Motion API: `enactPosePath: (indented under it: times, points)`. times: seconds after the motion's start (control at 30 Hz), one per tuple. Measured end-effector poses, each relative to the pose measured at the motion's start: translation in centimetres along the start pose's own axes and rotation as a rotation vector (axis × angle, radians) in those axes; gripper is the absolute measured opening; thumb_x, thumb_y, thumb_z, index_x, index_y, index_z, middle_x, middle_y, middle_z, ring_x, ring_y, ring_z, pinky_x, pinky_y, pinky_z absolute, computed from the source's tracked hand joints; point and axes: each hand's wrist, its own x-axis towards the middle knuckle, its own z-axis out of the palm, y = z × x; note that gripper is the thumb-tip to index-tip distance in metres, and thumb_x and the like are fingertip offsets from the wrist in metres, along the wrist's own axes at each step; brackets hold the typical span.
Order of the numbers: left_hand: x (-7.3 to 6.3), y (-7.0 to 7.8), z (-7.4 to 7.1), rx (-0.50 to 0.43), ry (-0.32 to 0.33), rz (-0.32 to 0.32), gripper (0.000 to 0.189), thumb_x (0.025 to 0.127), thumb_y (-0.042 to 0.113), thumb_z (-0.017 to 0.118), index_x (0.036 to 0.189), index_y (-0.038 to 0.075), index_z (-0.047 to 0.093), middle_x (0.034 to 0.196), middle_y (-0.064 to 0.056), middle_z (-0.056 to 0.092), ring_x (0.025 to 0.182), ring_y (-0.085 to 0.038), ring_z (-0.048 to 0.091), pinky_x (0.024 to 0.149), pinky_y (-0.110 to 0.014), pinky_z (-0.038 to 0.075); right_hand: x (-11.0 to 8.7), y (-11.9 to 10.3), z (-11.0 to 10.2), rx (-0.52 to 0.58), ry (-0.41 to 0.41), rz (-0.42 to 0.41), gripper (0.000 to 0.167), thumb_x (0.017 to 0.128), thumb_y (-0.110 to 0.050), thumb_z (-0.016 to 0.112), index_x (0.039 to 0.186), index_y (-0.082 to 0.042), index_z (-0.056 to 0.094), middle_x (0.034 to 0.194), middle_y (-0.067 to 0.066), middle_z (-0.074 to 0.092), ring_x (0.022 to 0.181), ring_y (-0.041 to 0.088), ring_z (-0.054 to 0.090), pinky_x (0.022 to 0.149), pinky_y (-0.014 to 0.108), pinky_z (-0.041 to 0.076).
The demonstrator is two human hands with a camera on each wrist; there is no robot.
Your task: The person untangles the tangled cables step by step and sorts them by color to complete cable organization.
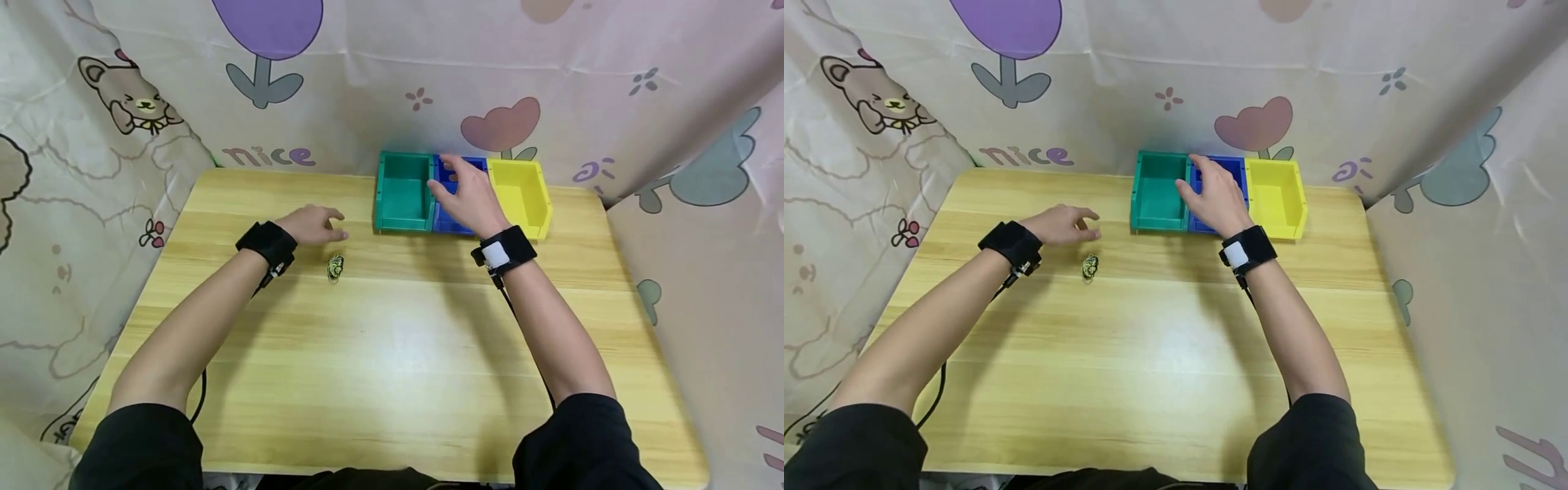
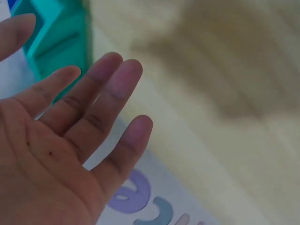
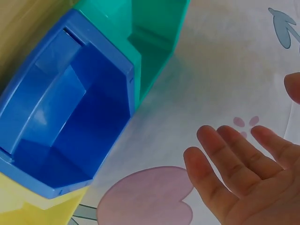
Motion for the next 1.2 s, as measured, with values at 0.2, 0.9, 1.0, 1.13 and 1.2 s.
enactPosePath:
  times: [0.2, 0.9, 1.0, 1.13, 1.2]
  points:
    - [-0.6, -0.7, 2.5, 0.004, -0.073, -0.028, 0.055, 0.096, 0.04, 0.068, 0.134, 0.0, 0.058, 0.115, -0.018, 0.068, 0.102, -0.03, 0.065, 0.092, -0.046, 0.05, -0.7, 0.1, 0.7, 0.022, -0.027, 0.007, 0.06, 0.1, -0.039, 0.062, 0.147, -0.005, 0.048, 0.138, 0.02, 0.058, 0.121, 0.034, 0.059, 0.1, 0.049, 0.048]
    - [-1.4, 1.0, 6.1, -0.047, 0.003, 0.062, 0.04, 0.089, 0.015, 0.074, 0.125, 0.007, 0.059, 0.099, -0.011, 0.061, 0.086, -0.027, 0.056, 0.08, -0.041, 0.046, -3.2, -0.9, 3.0, 0.218, -0.092, -0.076, 0.037, 0.102, -0.032, 0.061, 0.129, -0.008, 0.066, 0.116, 0.006, 0.07, 0.089, 0.018, 0.065, 0.076, 0.037, 0.053]
    - [-1.6, 1.9, 5.6, -0.109, 0.07, 0.089, 0.045, 0.09, 0.014, 0.071, 0.131, 0.006, 0.055, 0.112, -0.014, 0.061, 0.099, -0.029, 0.058, 0.087, -0.044, 0.047, -3.4, -1.3, 3.3, 0.26, -0.096, -0.081, 0.035, 0.102, -0.032, 0.062, 0.128, -0.009, 0.067, 0.115, 0.004, 0.071, 0.089, 0.017, 0.065, 0.075, 0.035, 0.053]
    - [-1.9, 3.6, 4.5, -0.215, 0.195, 0.143, 0.042, 0.087, 0.014, 0.07, 0.125, 0.006, 0.054, 0.116, -0.013, 0.06, 0.101, -0.028, 0.058, 0.089, -0.044, 0.047, -3.7, -2.1, 3.7, 0.325, -0.102, -0.086, 0.034, 0.102, -0.031, 0.062, 0.127, -0.008, 0.068, 0.115, 0.005, 0.071, 0.093, 0.017, 0.067, 0.078, 0.035, 0.055]
    - [-2.1, 4.5, 4.0, -0.255, 0.258, 0.179, 0.037, 0.086, 0.013, 0.07, 0.12, 0.007, 0.055, 0.114, -0.01, 0.061, 0.098, -0.025, 0.058, 0.088, -0.041, 0.047, -3.9, -2.7, 3.8, 0.354, -0.11, -0.088, 0.034, 0.102, -0.03, 0.062, 0.127, -0.008, 0.068, 0.115, 0.004, 0.071, 0.094, 0.016, 0.069, 0.079, 0.034, 0.056]
